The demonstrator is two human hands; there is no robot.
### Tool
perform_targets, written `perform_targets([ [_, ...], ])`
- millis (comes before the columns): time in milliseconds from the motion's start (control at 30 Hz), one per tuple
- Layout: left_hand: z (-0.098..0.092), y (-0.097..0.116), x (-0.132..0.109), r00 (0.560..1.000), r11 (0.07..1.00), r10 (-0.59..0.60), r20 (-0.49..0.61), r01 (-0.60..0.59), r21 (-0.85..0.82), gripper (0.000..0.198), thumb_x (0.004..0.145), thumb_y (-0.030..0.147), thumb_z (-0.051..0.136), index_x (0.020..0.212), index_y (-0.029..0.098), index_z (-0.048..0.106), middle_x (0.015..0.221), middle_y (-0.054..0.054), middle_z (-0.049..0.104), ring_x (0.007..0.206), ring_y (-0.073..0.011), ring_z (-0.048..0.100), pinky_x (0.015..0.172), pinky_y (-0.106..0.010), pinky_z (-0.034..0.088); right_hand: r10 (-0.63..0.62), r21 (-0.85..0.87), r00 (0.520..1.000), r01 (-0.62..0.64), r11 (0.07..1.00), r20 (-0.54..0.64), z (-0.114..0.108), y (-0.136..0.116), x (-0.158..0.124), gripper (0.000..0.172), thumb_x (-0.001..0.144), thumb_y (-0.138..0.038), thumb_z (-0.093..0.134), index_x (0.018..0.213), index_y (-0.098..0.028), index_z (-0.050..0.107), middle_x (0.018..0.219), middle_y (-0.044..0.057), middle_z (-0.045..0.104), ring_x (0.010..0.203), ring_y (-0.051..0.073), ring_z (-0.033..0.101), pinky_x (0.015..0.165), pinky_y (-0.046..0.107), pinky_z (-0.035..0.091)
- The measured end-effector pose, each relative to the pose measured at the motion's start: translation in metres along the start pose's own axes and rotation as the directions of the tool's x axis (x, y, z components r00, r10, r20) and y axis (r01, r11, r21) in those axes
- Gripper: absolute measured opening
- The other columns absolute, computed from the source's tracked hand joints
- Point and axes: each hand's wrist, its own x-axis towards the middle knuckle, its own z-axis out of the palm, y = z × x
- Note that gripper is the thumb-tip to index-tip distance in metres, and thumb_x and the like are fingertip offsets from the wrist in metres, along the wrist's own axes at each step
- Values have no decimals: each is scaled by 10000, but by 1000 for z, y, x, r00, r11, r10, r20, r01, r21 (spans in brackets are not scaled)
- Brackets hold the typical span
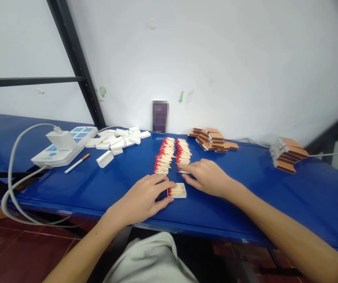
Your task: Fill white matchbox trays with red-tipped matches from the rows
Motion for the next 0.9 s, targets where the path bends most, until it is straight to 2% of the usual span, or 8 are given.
perform_targets([
  [133, 0, 0, -1, 1000, 1000, -2, 3, 2, -1, 306, 1007, 343, 557, 1298, 253, 583, 1206, -53, 615, 1092, -224, 613, 976, -369, 467, 1, 15, 1000, -1, 1000, -16, 4, 1, 0, 427, 1024, -353, 427, 1418, -210, 510, 982, 75, 763, 845, 232, 702, 731, 316, 396],
  [333, 0, 0, 0, 1000, 1000, -1, 6, 1, -1, 305, 1010, 342, 549, 1301, 254, 576, 1217, -53, 609, 1101, -226, 608, 980, -372, 461, -11, 73, 999, 9, 997, 33, 6, 3, 1, 388, 1031, -370, 412, 1348, -228, 586, 1069, 65, 760, 883, 226, 706, 733, 311, 394],
  [567, 0, 0, -1, 1000, 1000, -9, 21, 9, 7, 309, 1011, 346, 550, 1304, 253, 573, 1225, -62, 606, 1113, -231, 603, 983, -374, 459, 69, 98, 998, -68, 993, -4, 5, 3, 3, 354, 1007, -390, 438, 1210, -225, 676, 1024, 63, 769, 880, 222, 704, 750, 304, 391],
  [733, 1, -1, 0, 1000, 1000, -8, 19, 8, 6, 314, 1016, 352, 541, 1315, 259, 570, 1236, -60, 605, 1121, -225, 603, 981, -370, 460, 135, 51, 991, -134, 990, -11, 0, 6, 2, 304, 940, -260, 467, 1141, -215, 691, 1008, 65, 764, 869, 221, 690, 714, 296, 370],
  [900, 0, 0, -1, 1000, 1000, -2, 3, 2, -9, 316, 1016, 344, 543, 1320, 260, 572, 1232, -55, 612, 1147, -225, 596, 995, -364, 455, 206, -30, 976, -204, 978, 76, -7, 19, -2, 327, 870, -220, 492, 1161, -217, 640, 966, 68, 749, 829, 235, 679, 631, 298, 323],
])
